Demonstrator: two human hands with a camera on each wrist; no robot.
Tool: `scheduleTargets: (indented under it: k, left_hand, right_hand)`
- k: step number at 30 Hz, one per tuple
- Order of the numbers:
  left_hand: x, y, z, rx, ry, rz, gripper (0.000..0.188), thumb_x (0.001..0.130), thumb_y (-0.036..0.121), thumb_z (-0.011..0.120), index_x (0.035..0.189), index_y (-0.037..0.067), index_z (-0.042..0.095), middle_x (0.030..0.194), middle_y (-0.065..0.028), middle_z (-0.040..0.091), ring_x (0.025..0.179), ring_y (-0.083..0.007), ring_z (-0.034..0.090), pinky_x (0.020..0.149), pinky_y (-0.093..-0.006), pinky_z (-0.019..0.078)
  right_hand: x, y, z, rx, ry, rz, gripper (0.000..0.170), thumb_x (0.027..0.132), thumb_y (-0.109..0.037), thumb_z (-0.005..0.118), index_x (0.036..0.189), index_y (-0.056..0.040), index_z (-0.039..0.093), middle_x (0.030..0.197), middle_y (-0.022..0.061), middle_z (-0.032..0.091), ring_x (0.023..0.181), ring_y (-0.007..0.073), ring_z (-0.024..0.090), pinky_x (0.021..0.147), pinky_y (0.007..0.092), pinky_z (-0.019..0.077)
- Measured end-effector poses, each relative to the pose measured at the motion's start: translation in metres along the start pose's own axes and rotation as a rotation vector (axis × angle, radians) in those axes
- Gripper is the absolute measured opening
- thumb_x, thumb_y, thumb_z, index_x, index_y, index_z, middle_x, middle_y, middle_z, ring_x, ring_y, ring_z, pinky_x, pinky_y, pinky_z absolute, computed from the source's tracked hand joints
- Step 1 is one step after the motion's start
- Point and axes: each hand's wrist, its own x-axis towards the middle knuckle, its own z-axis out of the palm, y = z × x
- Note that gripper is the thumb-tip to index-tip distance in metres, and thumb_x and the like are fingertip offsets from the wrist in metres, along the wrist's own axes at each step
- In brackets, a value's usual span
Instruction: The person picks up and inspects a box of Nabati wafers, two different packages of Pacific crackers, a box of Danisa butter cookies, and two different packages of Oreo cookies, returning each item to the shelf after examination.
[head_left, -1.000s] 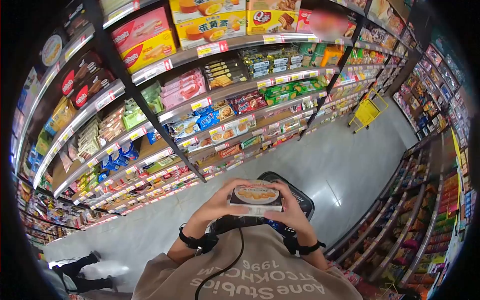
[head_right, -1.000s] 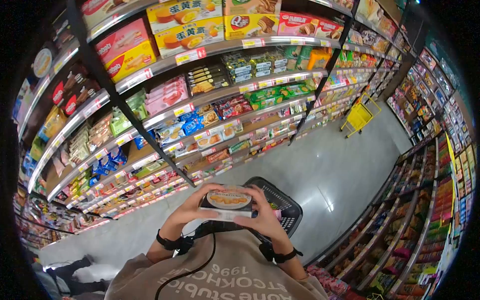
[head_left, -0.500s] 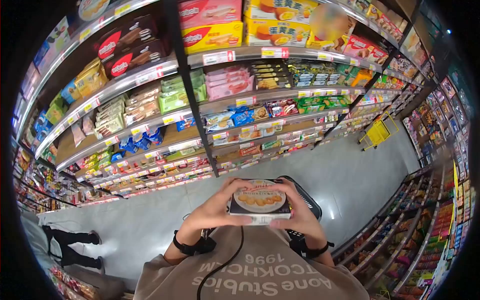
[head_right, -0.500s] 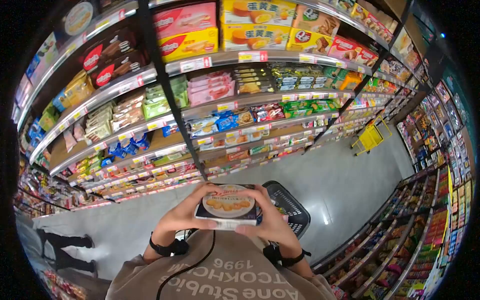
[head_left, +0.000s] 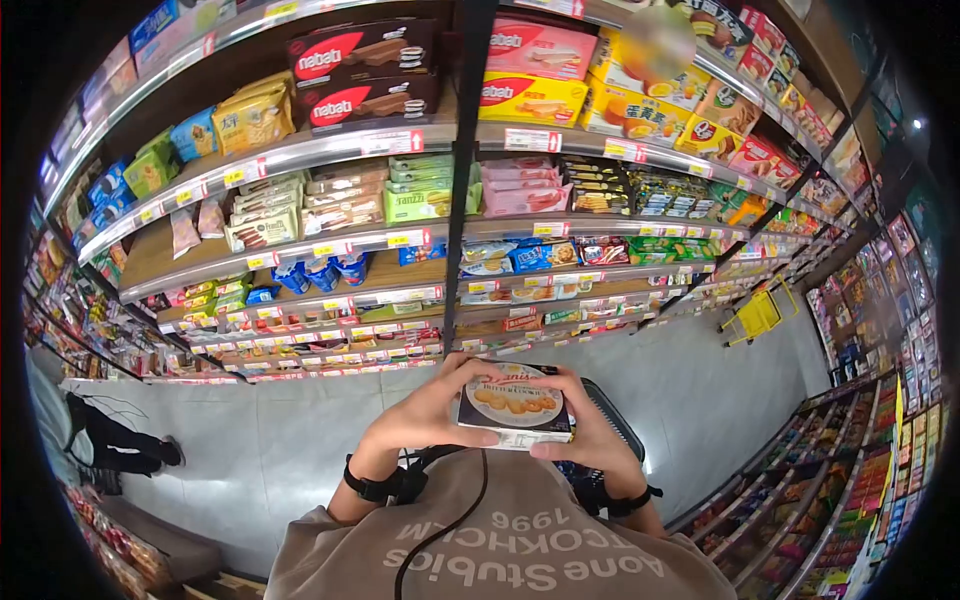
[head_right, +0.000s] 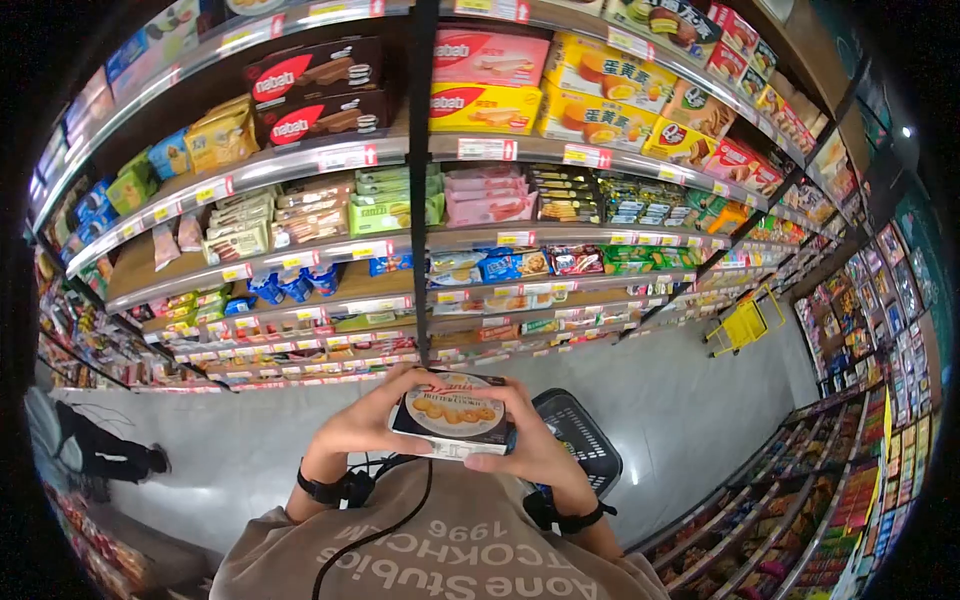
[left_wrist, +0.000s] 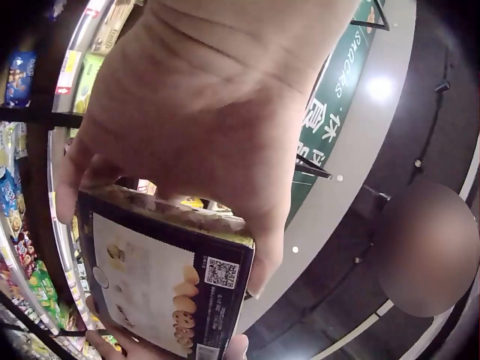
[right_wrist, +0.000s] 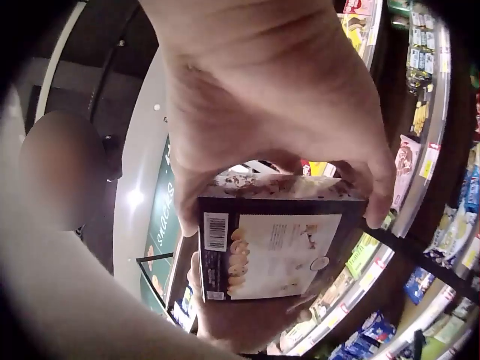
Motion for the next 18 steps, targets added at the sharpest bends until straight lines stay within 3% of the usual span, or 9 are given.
scheduleTargets:
  k: [7, 10, 18]
  left_hand:
    - [-0.016, 0.002, -0.015, 0.008, 0.029, -0.003, 0.081, 0.071, 0.032, 0.090, 0.139, 0.011, 0.051, 0.138, -0.0177, 0.043, 0.135, -0.0373, 0.038, 0.115, -0.0444, 0.0321]
    - [-0.022, -0.004, -0.021, 0.055, 0.010, 0.075, 0.082, 0.071, 0.032, 0.091, 0.139, 0.010, 0.050, 0.137, -0.0181, 0.043, 0.135, -0.0377, 0.039, 0.114, -0.0438, 0.0337]
    - [-0.064, -0.021, -0.037, -0.033, 0.019, -0.022, 0.088, 0.068, 0.034, 0.093, 0.141, 0.010, 0.049, 0.134, -0.0194, 0.044, 0.129, -0.0378, 0.045, 0.111, -0.0428, 0.0384]
  right_hand:
    - [0.012, -0.009, 0.013, 0.006, -0.041, 0.043, 0.093, 0.067, -0.012, 0.093, 0.145, -0.0078, 0.043, 0.156, 0.0164, 0.025, 0.146, 0.0267, 0.033, 0.120, 0.0388, 0.0272]
    - [0.015, -0.015, 0.023, -0.027, -0.038, 0.047, 0.093, 0.066, -0.013, 0.094, 0.144, -0.0075, 0.044, 0.156, 0.0167, 0.024, 0.146, 0.0263, 0.032, 0.120, 0.0384, 0.0277]
    - [0.019, -0.005, 0.064, -0.227, -0.038, 0.041, 0.095, 0.064, -0.023, 0.096, 0.144, -0.0057, 0.046, 0.153, 0.0214, 0.025, 0.147, 0.0310, 0.030, 0.120, 0.0421, 0.0297]
